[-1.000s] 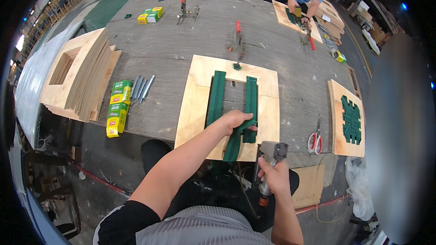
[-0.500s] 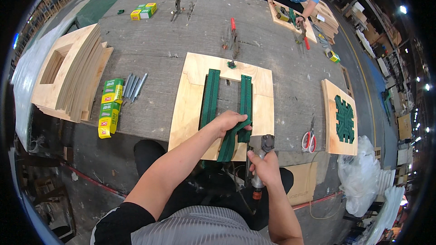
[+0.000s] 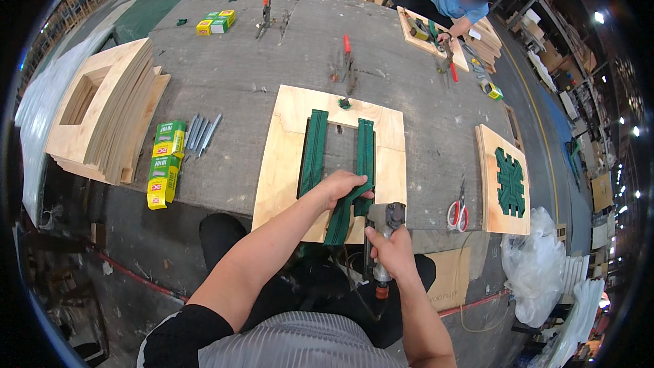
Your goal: The person assembles a cushion frame by attaching green webbing straps to a wooden board using a pneumatic staple gun. They position and staple straps in a crisscross pattern, then switch to a frame with a central cutout and continue attaching straps along the edges.
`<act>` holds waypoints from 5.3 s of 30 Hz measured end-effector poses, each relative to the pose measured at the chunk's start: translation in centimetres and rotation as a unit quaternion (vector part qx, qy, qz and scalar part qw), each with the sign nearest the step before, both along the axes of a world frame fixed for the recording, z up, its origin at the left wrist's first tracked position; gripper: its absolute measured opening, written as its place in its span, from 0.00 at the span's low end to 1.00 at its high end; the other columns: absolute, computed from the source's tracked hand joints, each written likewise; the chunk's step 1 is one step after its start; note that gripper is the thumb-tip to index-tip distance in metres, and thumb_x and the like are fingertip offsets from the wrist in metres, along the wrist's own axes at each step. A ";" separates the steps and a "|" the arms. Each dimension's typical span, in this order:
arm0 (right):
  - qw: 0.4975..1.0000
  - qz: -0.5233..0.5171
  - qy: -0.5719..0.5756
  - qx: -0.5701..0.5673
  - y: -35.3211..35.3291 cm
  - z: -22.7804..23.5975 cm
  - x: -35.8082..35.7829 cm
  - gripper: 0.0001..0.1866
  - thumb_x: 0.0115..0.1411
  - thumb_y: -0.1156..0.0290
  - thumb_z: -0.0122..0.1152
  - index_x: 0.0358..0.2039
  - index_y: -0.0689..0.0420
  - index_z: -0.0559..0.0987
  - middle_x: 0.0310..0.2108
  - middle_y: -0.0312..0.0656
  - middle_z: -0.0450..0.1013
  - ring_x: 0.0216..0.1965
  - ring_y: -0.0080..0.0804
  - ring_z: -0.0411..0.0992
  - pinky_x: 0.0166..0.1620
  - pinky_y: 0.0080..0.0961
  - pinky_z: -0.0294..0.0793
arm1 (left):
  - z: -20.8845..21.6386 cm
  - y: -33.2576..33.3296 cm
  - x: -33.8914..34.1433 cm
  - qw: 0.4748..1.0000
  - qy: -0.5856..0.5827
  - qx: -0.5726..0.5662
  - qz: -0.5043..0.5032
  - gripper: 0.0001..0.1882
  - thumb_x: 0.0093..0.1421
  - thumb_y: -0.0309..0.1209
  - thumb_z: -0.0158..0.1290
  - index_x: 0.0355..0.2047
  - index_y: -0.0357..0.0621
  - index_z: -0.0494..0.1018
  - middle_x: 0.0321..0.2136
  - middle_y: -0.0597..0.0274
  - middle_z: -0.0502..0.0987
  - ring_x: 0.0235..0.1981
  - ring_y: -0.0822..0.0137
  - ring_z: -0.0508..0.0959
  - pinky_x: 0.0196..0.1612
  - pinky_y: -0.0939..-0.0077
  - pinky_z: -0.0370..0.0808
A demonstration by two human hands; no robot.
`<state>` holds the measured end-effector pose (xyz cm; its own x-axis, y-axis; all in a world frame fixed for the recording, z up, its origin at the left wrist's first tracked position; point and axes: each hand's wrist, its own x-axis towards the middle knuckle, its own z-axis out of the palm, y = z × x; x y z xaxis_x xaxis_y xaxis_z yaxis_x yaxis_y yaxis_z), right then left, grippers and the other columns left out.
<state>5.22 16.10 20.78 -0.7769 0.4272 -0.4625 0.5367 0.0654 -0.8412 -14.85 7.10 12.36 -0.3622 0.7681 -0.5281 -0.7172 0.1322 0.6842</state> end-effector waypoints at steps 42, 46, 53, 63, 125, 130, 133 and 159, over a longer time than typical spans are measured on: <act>0.981 -0.195 -0.017 0.001 25.1 -4.5 -6.6 0.30 0.57 0.55 0.76 0.50 0.66 0.79 0.37 0.48 0.80 0.30 0.36 0.79 0.29 0.40 0.78 | 0.7 -3.2 11.0 0.593 0.799 -0.094 0.029 0.12 0.64 0.36 0.59 0.26 0.46 0.72 0.20 0.56 0.77 0.20 0.50 0.78 0.25 0.57 0.74; 0.971 -0.152 -0.096 0.157 25.8 -3.8 -4.2 0.33 0.57 0.51 0.74 0.49 0.68 0.81 0.45 0.56 0.81 0.39 0.46 0.82 0.39 0.45 0.81 | 0.2 -3.1 11.0 0.600 0.793 -0.095 0.043 0.14 0.64 0.36 0.60 0.24 0.45 0.72 0.20 0.54 0.77 0.20 0.49 0.78 0.25 0.56 0.73; 0.867 -0.113 -0.140 0.465 28.9 -2.7 4.0 0.27 0.52 0.59 0.75 0.49 0.59 0.83 0.48 0.52 0.81 0.51 0.49 0.79 0.56 0.40 0.78 | 0.5 -2.5 11.3 0.608 0.788 -0.082 0.053 0.16 0.64 0.37 0.59 0.23 0.44 0.70 0.19 0.52 0.76 0.20 0.47 0.77 0.25 0.55 0.73; 0.895 -0.097 -0.160 0.405 29.0 -4.4 6.2 0.47 0.45 0.65 0.75 0.67 0.60 0.68 0.56 0.57 0.77 0.59 0.52 0.75 0.62 0.40 0.75 | 0.6 -3.3 10.9 0.680 0.720 -0.125 0.062 0.17 0.69 0.39 0.56 0.27 0.40 0.75 0.21 0.47 0.75 0.23 0.48 0.78 0.27 0.56 0.72; 0.742 -0.168 0.138 0.635 26.2 -3.1 5.1 0.23 0.60 0.69 0.69 0.55 0.57 0.77 0.48 0.49 0.75 0.47 0.51 0.76 0.53 0.41 0.76 | 10.9 -17.7 13.2 0.934 0.133 0.143 0.300 0.16 0.73 0.24 0.49 0.59 0.38 0.69 0.55 0.46 0.78 0.55 0.48 0.81 0.62 0.45 0.78; 0.946 0.054 0.270 0.169 10.5 -0.8 0.6 0.26 0.62 0.69 0.70 0.60 0.56 0.77 0.47 0.39 0.78 0.44 0.26 0.76 0.48 0.30 0.77 | 14.8 -14.7 12.6 0.938 0.142 0.180 0.259 0.19 0.74 0.27 0.47 0.63 0.37 0.66 0.57 0.47 0.77 0.55 0.52 0.81 0.61 0.53 0.79; 0.911 0.220 0.344 0.056 0.8 0.4 -0.1 0.27 0.61 0.68 0.72 0.61 0.54 0.77 0.40 0.36 0.79 0.42 0.26 0.77 0.48 0.28 0.76 | 15.8 -13.0 11.8 0.933 0.152 0.229 0.233 0.18 0.75 0.29 0.48 0.62 0.36 0.67 0.57 0.47 0.78 0.52 0.53 0.83 0.58 0.58 0.81; 0.977 -0.129 0.024 -0.168 1.4 -10.5 5.4 0.19 0.74 0.57 0.55 0.40 0.63 0.79 0.28 0.41 0.78 0.23 0.27 0.76 0.26 0.26 0.74 | 1.3 -19.0 15.3 0.731 0.551 -0.330 0.228 0.15 0.63 0.31 0.60 0.45 0.31 0.77 0.63 0.24 0.66 0.66 0.33 0.65 0.68 0.51 0.63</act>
